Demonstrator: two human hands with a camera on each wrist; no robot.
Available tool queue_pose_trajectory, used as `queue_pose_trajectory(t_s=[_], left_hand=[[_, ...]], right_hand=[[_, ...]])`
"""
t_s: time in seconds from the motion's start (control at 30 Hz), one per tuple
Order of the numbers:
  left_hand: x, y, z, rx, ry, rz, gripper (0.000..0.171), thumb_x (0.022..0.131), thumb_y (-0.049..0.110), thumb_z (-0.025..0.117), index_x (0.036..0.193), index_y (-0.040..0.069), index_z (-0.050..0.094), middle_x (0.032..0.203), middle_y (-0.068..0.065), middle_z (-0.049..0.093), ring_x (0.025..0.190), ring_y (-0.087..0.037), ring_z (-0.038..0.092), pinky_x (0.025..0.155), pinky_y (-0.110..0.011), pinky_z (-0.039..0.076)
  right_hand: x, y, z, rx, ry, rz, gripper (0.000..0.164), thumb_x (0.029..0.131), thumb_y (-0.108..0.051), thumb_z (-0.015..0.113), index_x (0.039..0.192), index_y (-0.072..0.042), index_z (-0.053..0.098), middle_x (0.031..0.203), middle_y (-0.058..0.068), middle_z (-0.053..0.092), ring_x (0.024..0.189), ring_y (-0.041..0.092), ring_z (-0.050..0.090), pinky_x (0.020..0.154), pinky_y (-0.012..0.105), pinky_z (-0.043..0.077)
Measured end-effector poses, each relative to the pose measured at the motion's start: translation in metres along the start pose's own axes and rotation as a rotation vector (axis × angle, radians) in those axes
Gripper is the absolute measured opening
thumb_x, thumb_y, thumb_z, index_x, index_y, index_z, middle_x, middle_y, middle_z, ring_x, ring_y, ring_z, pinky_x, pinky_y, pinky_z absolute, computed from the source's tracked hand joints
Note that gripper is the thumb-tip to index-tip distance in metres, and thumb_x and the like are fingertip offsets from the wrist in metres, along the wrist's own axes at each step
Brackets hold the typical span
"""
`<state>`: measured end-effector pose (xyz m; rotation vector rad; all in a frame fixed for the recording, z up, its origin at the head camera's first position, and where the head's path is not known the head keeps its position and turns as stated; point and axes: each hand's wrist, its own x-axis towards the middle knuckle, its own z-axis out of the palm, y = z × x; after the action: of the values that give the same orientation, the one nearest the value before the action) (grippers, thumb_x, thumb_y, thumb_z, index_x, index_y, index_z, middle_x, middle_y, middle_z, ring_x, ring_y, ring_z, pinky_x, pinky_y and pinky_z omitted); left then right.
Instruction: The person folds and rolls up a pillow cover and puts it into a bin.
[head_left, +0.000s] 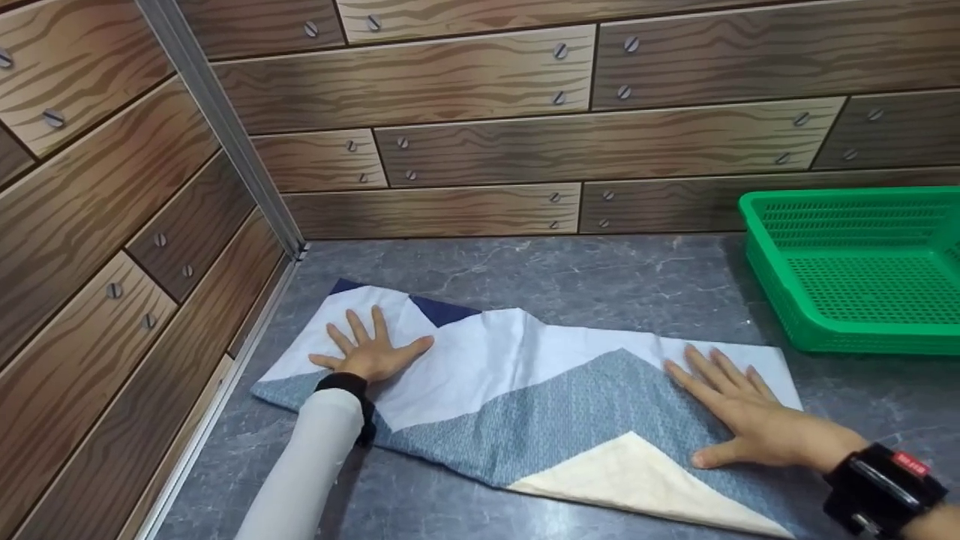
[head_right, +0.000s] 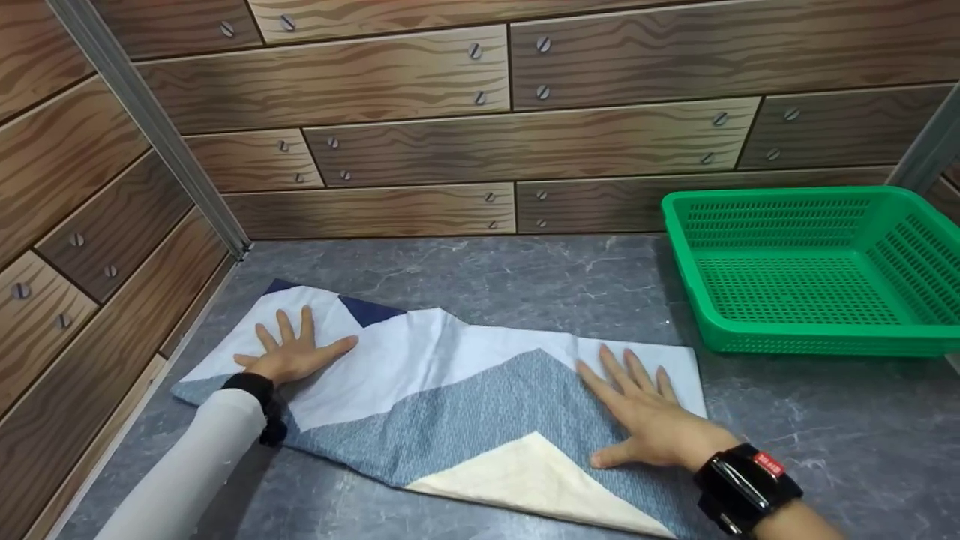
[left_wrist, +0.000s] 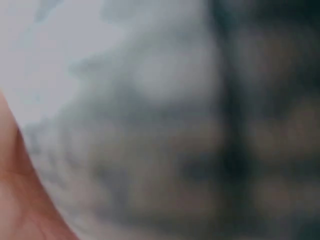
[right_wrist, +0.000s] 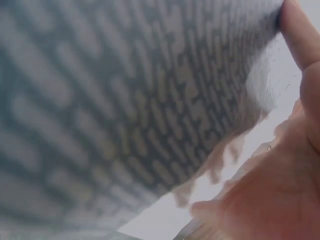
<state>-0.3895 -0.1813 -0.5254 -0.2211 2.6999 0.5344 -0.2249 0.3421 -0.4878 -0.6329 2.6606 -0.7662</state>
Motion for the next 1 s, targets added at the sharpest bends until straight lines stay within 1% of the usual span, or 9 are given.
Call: queue_pose_trajectory(t_s=[0.07, 0.17, 0.3, 0.37, 0.5, 0.63, 0.73, 0.87, 1.0], left_hand=[[0.002, 0.005, 0.001, 0.019, -0.006, 0.018, 0.148, 0.06, 0.109, 0.039, 0.167, 0.021, -0.013, 0.166, -0.025, -0.03, 0.144, -0.058, -0.035, 0.088, -0.087, -0.029], [0.006, 0.014, 0.002, 0.048, -0.008, 0.049, 0.146, 0.06, 0.109, 0.039, 0.167, 0.023, -0.013, 0.167, -0.024, -0.029, 0.146, -0.057, -0.033, 0.092, -0.089, -0.025], [0.012, 0.027, 0.001, 0.09, -0.028, 0.07, 0.145, 0.059, 0.11, 0.039, 0.166, 0.027, -0.013, 0.169, -0.022, -0.027, 0.148, -0.057, -0.029, 0.095, -0.091, -0.019], [0.016, 0.032, 0.001, 0.104, -0.043, 0.072, 0.147, 0.057, 0.111, 0.039, 0.166, 0.029, -0.014, 0.169, -0.02, -0.028, 0.148, -0.056, -0.029, 0.095, -0.091, -0.018], [0.018, 0.043, -0.001, 0.167, -0.056, 0.086, 0.152, 0.049, 0.114, 0.037, 0.169, 0.028, 0.003, 0.173, -0.023, -0.01, 0.152, -0.059, -0.016, 0.098, -0.091, -0.016], [-0.009, 0.069, -0.02, 0.217, -0.083, 0.11, 0.133, 0.066, 0.103, 0.046, 0.169, 0.025, 0.015, 0.174, -0.023, 0.004, 0.155, -0.058, -0.003, 0.108, -0.089, -0.004], [-0.029, 0.092, -0.032, 0.195, -0.124, 0.114, 0.119, 0.08, 0.088, 0.056, 0.17, 0.027, 0.008, 0.175, -0.017, -0.005, 0.157, -0.054, -0.007, 0.109, -0.088, 0.005], [-0.032, 0.115, -0.03, 0.188, -0.175, 0.12, 0.118, 0.081, 0.084, 0.061, 0.17, 0.031, 0.003, 0.176, -0.011, -0.012, 0.157, -0.053, -0.012, 0.108, -0.089, 0.01], [-0.028, 0.13, -0.025, 0.218, -0.196, 0.153, 0.118, 0.082, 0.083, 0.063, 0.169, 0.032, 0.001, 0.175, -0.009, -0.014, 0.156, -0.052, -0.014, 0.109, -0.088, 0.012]], right_hand=[[-0.001, 0.0, 0.002, 0.035, -0.006, -0.065, 0.11, 0.081, -0.053, 0.082, 0.168, -0.024, 0.023, 0.173, 0.025, -0.001, 0.153, 0.06, -0.012, 0.109, 0.084, -0.011], [-0.003, 0.001, 0.004, 0.076, -0.042, -0.102, 0.101, 0.084, -0.049, 0.081, 0.167, -0.025, 0.028, 0.175, 0.017, -0.001, 0.154, 0.053, -0.016, 0.11, 0.082, -0.014], [-0.005, 0.0, 0.003, 0.071, -0.089, -0.079, 0.098, 0.086, -0.047, 0.08, 0.167, -0.029, 0.028, 0.176, 0.009, -0.005, 0.153, 0.056, -0.017, 0.107, 0.083, -0.016], [-0.006, -0.004, 0.002, 0.053, -0.101, -0.067, 0.099, 0.086, -0.047, 0.08, 0.167, -0.03, 0.027, 0.176, 0.011, -0.007, 0.151, 0.061, -0.015, 0.105, 0.085, -0.015], [-0.007, -0.013, 0.006, 0.023, -0.117, -0.017, 0.1, 0.087, -0.052, 0.078, 0.168, -0.03, 0.023, 0.175, 0.018, -0.007, 0.151, 0.062, -0.014, 0.104, 0.086, -0.014], [-0.012, -0.023, 0.018, 0.005, -0.116, 0.051, 0.099, 0.089, -0.056, 0.074, 0.168, -0.029, 0.021, 0.173, 0.024, -0.006, 0.152, 0.062, -0.013, 0.103, 0.087, -0.013], [-0.016, -0.031, 0.027, -0.015, -0.13, 0.105, 0.097, 0.092, -0.059, 0.071, 0.169, -0.029, 0.019, 0.173, 0.026, -0.007, 0.152, 0.062, -0.013, 0.103, 0.088, -0.012], [-0.018, -0.043, 0.038, -0.117, -0.154, 0.179, 0.101, 0.091, -0.07, 0.063, 0.169, -0.027, 0.018, 0.173, 0.025, -0.005, 0.153, 0.061, -0.008, 0.103, 0.09, -0.006], [-0.018, -0.053, 0.05, -0.273, -0.149, 0.246, 0.107, 0.086, -0.083, 0.053, 0.168, -0.025, 0.018, 0.174, 0.023, 0.002, 0.153, 0.061, 0.005, 0.101, 0.092, 0.007]])
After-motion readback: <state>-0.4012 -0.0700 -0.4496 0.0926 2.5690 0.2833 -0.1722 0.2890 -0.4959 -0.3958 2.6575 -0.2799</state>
